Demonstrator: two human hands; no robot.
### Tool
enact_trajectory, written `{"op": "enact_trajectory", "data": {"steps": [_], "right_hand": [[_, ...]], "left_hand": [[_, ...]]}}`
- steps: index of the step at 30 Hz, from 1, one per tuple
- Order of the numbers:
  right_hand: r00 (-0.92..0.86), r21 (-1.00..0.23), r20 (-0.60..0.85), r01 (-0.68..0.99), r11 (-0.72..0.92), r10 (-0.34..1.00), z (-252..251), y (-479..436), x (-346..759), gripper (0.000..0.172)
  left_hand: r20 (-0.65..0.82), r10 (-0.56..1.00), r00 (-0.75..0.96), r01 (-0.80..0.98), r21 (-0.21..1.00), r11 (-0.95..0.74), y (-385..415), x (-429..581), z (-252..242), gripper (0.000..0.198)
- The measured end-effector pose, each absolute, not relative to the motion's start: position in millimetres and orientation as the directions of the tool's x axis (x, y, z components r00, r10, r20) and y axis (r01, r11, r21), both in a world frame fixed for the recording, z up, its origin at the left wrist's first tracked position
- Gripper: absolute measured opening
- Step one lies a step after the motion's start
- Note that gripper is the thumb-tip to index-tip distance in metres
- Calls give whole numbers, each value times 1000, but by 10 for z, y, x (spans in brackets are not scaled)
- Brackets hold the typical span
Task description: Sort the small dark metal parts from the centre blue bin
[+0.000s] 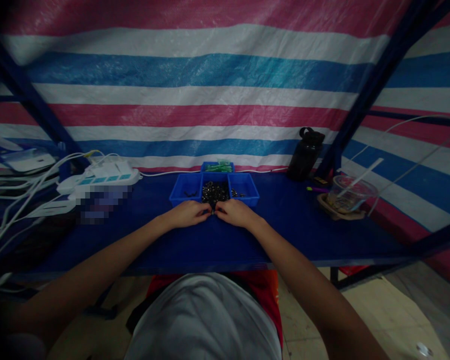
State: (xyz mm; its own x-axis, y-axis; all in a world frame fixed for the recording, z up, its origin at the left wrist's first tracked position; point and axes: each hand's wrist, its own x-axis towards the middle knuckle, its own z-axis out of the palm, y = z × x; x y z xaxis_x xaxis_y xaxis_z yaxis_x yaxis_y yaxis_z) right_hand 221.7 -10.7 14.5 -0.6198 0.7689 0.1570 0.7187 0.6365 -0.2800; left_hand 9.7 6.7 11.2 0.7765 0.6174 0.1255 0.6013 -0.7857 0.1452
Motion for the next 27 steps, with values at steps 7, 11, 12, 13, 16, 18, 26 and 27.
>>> {"op": "enact_trajectory", "data": {"steps": [7,11,12,13,16,18,26,27], "right_hand": [[-629,-280,170,708,649,759,156,-117,2232,16],[-621,-296,153,714,635,769,167,-114,2239,16],[-618,-297,148,717,631,772,169,-113,2239,15],[-616,-295,146,720,628,774,170,-113,2238,15],[-617,-288,145,722,629,774,164,-111,2233,15],[-620,-288,145,720,632,771,154,-107,2232,16],[-610,-251,166,734,632,775,113,-113,2221,24],[-604,-249,165,739,626,779,110,-115,2217,26]], "left_hand": [[130,618,775,604,135,-786,82,93,90,20],[128,622,773,606,145,-782,94,88,77,20],[129,622,772,606,148,-782,92,88,78,20],[131,623,771,605,151,-781,89,88,81,20],[132,622,771,605,151,-782,77,92,94,21],[129,622,772,605,148,-782,71,94,100,20],[123,626,770,610,141,-779,74,95,98,23],[123,624,772,609,138,-781,75,95,96,23]]}}
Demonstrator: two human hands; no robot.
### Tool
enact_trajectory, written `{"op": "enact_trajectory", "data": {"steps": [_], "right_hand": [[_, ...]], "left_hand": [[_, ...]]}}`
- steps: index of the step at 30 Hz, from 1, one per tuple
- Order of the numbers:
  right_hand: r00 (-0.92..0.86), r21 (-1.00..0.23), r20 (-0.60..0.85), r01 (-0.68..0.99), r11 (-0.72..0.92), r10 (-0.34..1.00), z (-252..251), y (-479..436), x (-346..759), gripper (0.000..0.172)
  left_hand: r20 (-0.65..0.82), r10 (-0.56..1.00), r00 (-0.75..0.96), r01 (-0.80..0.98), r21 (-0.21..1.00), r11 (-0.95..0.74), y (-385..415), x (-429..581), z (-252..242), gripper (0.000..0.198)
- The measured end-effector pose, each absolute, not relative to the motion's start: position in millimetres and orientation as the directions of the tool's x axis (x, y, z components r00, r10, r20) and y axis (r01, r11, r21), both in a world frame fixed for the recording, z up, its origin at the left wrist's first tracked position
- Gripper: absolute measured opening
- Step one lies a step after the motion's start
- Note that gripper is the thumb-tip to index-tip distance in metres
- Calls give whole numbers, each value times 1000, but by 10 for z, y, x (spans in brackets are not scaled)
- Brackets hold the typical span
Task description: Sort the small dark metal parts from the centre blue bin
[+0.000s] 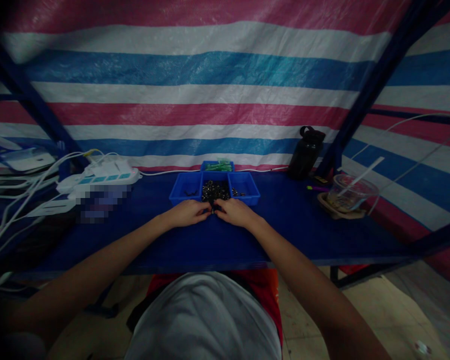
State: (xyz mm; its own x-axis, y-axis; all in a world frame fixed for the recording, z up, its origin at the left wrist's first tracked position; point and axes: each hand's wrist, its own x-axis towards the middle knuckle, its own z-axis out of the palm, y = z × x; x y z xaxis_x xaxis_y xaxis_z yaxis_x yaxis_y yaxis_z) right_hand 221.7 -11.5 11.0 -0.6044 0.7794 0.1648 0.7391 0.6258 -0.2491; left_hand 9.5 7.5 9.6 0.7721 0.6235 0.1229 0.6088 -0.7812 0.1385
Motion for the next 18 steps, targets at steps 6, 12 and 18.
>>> {"op": "enact_trajectory", "data": {"steps": [6,12,18], "right_hand": [[-588,-198,137,772,604,797,103,-112,2201,22],[-573,-136,126,798,586,810,100,-111,2169,17],[-558,-109,136,813,572,819,98,-117,2152,16]], "left_hand": [[133,618,775,604,133,-786,73,92,88,23],[124,619,775,607,125,-785,80,92,84,21],[122,614,780,606,103,-789,79,96,86,21]]}}
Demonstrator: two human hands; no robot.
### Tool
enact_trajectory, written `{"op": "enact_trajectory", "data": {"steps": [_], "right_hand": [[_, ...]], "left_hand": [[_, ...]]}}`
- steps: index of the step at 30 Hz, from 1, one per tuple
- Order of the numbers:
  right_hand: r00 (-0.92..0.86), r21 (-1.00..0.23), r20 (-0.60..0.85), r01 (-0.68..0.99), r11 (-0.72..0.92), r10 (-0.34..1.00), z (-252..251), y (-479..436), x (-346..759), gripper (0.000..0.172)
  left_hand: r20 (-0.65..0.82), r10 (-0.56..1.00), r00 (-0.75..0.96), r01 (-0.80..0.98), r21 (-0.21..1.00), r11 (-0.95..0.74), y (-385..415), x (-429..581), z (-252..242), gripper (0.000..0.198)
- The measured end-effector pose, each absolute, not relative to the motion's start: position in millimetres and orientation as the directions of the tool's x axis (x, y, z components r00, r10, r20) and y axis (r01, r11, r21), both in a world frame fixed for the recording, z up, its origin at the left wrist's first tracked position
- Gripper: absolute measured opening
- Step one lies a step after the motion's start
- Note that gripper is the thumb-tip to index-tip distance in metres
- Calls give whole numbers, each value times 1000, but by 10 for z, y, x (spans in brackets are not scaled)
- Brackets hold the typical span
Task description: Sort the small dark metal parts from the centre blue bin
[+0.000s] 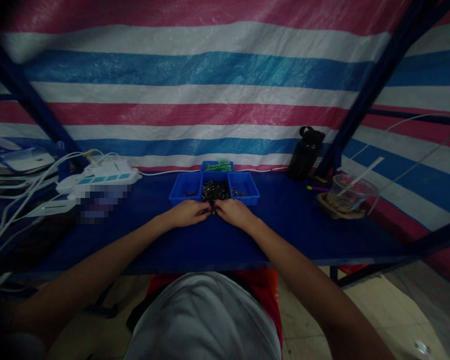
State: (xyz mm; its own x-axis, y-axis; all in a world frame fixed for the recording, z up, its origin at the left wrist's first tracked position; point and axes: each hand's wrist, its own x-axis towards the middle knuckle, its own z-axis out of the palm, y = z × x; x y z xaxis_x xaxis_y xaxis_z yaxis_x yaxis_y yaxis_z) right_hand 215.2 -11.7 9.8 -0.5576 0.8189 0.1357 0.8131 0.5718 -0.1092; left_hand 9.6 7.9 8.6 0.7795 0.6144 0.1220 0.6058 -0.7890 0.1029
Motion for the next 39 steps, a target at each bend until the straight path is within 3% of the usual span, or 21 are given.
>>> {"op": "enact_trajectory", "data": {"steps": [13,22,35,39], "right_hand": [[-533,-155,229,806,571,815,69,-107,2154,9],[-559,-251,311,732,634,769,72,-92,2175,9],[-566,-215,282,749,626,775,65,-131,2136,8],[-536,-235,331,750,618,777,75,-131,2139,11]], "left_hand": [[142,534,833,534,46,-844,46,90,81,19],[152,548,823,549,39,-835,44,107,67,23],[166,458,873,466,-14,-884,2,113,65,22],[162,484,860,493,-14,-870,0,125,70,22]]}}
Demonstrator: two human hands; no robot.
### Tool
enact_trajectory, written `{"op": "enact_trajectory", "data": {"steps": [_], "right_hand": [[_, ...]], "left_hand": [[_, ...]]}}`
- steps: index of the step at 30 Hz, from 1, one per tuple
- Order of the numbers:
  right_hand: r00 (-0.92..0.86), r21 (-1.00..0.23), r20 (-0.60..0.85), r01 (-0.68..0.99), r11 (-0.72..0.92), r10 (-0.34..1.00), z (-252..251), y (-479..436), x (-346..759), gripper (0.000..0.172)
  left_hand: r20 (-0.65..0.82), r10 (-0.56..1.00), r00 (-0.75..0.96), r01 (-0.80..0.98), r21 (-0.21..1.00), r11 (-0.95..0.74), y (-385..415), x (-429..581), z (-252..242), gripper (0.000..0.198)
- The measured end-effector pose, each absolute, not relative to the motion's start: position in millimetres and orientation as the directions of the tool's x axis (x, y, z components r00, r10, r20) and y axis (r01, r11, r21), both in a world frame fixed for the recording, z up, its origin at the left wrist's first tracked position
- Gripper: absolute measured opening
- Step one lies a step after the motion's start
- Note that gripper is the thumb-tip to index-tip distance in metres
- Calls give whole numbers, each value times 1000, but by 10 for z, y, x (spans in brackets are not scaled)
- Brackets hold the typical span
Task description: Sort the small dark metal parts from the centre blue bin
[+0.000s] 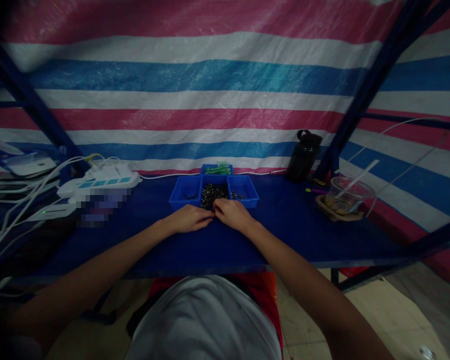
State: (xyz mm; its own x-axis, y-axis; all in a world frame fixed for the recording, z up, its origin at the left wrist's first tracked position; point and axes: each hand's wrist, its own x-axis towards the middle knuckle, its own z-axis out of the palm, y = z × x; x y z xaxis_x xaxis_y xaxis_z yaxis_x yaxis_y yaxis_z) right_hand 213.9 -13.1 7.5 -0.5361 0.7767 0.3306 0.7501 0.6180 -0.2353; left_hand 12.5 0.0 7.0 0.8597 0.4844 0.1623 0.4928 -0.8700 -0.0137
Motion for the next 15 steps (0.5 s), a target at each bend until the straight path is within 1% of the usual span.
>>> {"op": "enact_trajectory", "data": {"steps": [4,9,15], "right_hand": [[-527,-262,382,726,636,759,97,-129,2148,12],[-539,-280,377,708,648,753,104,-129,2156,12],[-542,-287,413,685,669,732,125,-129,2173,10]], "left_hand": [[158,535,830,542,-3,-840,9,135,80,22],[151,579,802,583,21,-813,-1,149,97,24],[149,603,784,608,13,-794,11,155,76,26]]}}
